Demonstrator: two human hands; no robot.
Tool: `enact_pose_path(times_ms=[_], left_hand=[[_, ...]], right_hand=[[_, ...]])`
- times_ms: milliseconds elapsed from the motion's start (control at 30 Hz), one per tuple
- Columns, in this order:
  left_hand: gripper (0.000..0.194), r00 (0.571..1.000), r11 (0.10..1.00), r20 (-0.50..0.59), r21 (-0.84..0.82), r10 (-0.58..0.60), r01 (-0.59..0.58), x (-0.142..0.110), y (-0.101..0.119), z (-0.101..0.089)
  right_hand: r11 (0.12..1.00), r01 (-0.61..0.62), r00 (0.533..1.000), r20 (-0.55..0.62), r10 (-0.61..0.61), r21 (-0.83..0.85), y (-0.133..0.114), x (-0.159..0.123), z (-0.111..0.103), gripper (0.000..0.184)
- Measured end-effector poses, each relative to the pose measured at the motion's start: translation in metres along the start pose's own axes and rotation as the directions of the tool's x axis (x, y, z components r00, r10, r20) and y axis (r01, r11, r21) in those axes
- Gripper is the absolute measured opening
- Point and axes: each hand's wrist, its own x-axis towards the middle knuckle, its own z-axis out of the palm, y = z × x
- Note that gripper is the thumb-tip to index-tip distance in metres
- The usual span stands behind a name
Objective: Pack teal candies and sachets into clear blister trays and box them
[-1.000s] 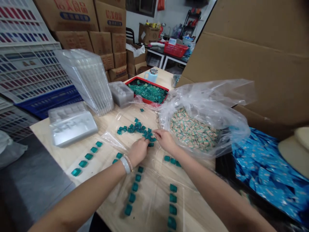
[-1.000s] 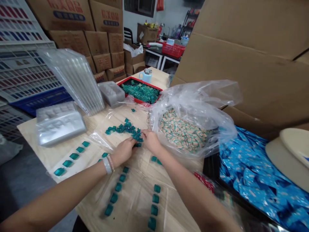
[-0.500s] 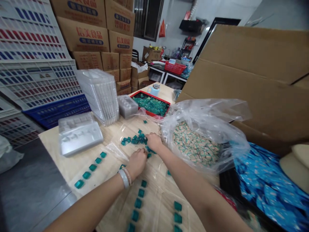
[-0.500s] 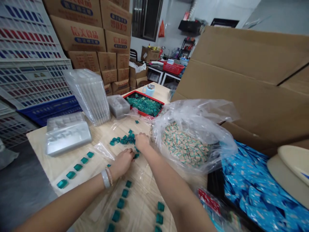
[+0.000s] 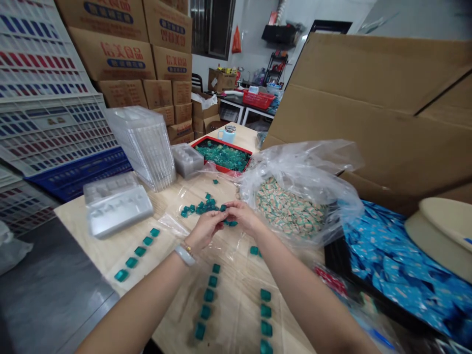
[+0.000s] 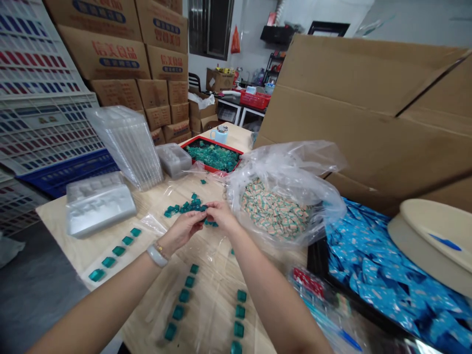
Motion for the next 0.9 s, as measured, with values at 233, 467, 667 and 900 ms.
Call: enact_pose_path(times_ms=[233,467,667,900], left_hand=[[0.015,0.949,0.65,0.134,0.701,0.285,-0.294,-0.001,-0.007,-0.005],[0.02,0.939,0.003,0.288,0.956,0.191,-0.293,-0.002,-0.021,-0.015],[0.012,0.959,-0.14,0.253,0.962,0.128,-0.235,0.004,-0.021,-0.017],[0.02,0.971,0.089,0.206,0.972,0.12,-0.217,0.012,-0.021,-0.011]], right_hand=[[0.987,-0.074,0.997,-0.026,0.078,0.142,0.004,-0.006,-0.022,0.016],[0.955,-0.182,0.975,-0.085,0.206,0.233,0.008,-0.051,-0.089,0.012],[0.94,-0.069,0.956,-0.291,-0.033,-0.334,0.023,-0.116,-0.161,0.016],[0.349,0.16,0.987,0.143,-0.075,-0.923,0.043,-0.13,-0.166,0.025]])
